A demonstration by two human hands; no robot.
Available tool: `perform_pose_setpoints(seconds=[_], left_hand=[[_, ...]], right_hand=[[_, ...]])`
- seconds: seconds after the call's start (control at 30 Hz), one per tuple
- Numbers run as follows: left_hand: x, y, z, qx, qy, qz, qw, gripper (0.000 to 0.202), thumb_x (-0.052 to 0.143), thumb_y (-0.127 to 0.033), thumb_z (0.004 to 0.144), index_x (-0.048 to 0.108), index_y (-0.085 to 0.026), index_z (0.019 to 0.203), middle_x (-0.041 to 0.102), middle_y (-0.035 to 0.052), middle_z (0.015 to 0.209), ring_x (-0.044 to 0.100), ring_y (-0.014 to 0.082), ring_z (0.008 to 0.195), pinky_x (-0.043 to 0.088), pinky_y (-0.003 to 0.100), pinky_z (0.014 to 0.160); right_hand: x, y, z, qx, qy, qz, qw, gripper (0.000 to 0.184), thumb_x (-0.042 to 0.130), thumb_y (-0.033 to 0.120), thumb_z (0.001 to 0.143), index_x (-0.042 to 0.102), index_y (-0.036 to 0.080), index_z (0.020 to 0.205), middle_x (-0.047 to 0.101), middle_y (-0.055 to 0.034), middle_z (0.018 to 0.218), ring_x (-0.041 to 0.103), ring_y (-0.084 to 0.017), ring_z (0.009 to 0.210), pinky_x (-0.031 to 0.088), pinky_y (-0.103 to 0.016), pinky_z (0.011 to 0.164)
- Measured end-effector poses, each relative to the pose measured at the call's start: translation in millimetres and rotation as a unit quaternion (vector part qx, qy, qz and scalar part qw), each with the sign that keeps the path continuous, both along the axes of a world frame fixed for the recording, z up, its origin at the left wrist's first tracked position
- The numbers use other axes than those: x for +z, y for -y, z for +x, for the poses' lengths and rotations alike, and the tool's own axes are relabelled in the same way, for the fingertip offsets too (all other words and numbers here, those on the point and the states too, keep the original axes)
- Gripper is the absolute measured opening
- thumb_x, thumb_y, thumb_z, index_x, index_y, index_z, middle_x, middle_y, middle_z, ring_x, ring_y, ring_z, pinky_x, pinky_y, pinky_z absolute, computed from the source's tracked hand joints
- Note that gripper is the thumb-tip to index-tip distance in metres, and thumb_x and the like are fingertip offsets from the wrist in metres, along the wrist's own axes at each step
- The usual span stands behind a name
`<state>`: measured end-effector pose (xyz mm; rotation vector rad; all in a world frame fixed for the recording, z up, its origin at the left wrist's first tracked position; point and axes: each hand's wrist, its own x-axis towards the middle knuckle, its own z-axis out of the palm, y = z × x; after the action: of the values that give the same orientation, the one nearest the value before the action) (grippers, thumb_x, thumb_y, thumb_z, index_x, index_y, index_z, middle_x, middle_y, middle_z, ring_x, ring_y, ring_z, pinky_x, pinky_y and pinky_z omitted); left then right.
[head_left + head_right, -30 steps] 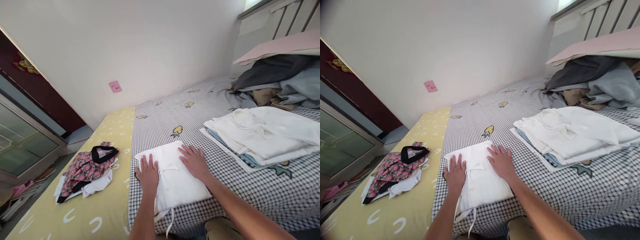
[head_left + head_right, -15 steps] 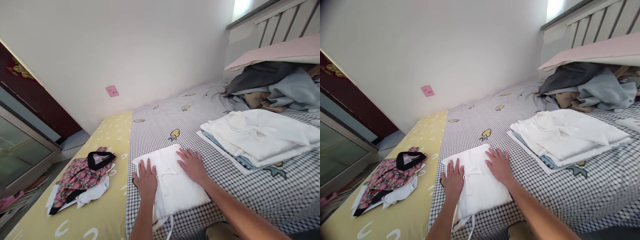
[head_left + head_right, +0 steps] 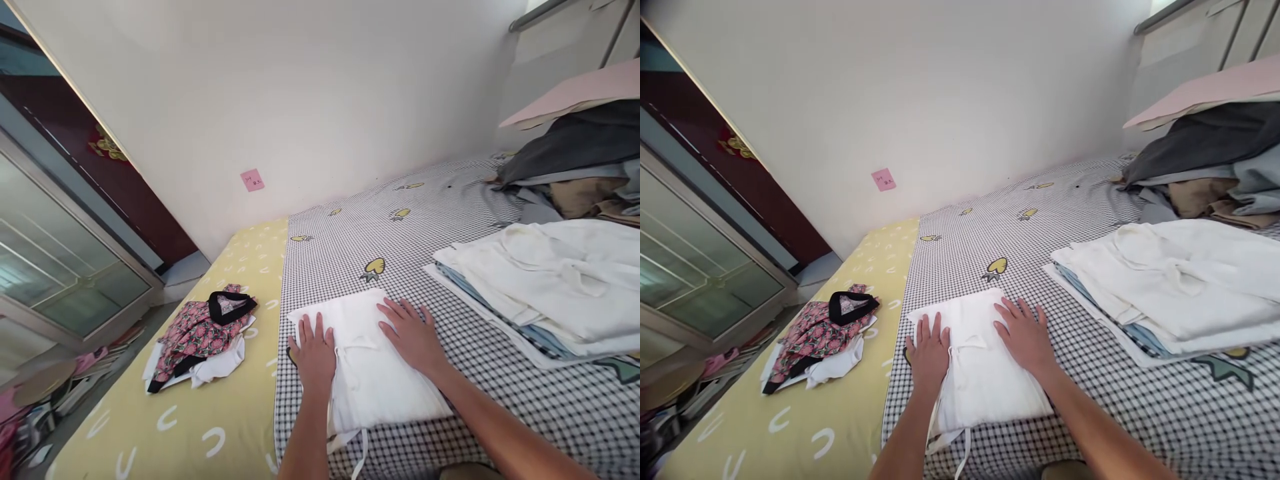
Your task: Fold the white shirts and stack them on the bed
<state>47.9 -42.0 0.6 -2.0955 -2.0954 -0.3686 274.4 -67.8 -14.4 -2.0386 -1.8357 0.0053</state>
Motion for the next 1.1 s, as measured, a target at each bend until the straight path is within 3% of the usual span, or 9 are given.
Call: perform_pose_setpoints(seconds=[0.67,1.1], left_hand=[[-0.9,-2,1,0.008,-0.034,0.024,0.999,0.051,0.032,-0.041,0.104,0.04,-0.031,0.154,0.038,0.0116,0.164,0.038,0.0292,0.151,0.03,0.066,0.12],[-8.0,-6,-1,0.008,-0.018,0.037,0.999,0.051,0.036,-0.042,0.103,0.041,-0.033,0.153,0.04,0.0105,0.164,0.037,0.0284,0.152,0.027,0.065,0.122]], right_hand=[[4.0,-1,-1,0.003,-0.008,-0.001,1.0,0.05,0.034,0.043,0.104,0.052,0.033,0.149,0.045,0.0,0.162,0.034,-0.03,0.151,0.02,-0.064,0.121],[10.9,1,-2,0.005,-0.014,-0.019,1.0,0.049,0.034,0.041,0.105,0.051,0.034,0.15,0.041,0.0018,0.164,0.032,-0.03,0.152,0.019,-0.064,0.122]])
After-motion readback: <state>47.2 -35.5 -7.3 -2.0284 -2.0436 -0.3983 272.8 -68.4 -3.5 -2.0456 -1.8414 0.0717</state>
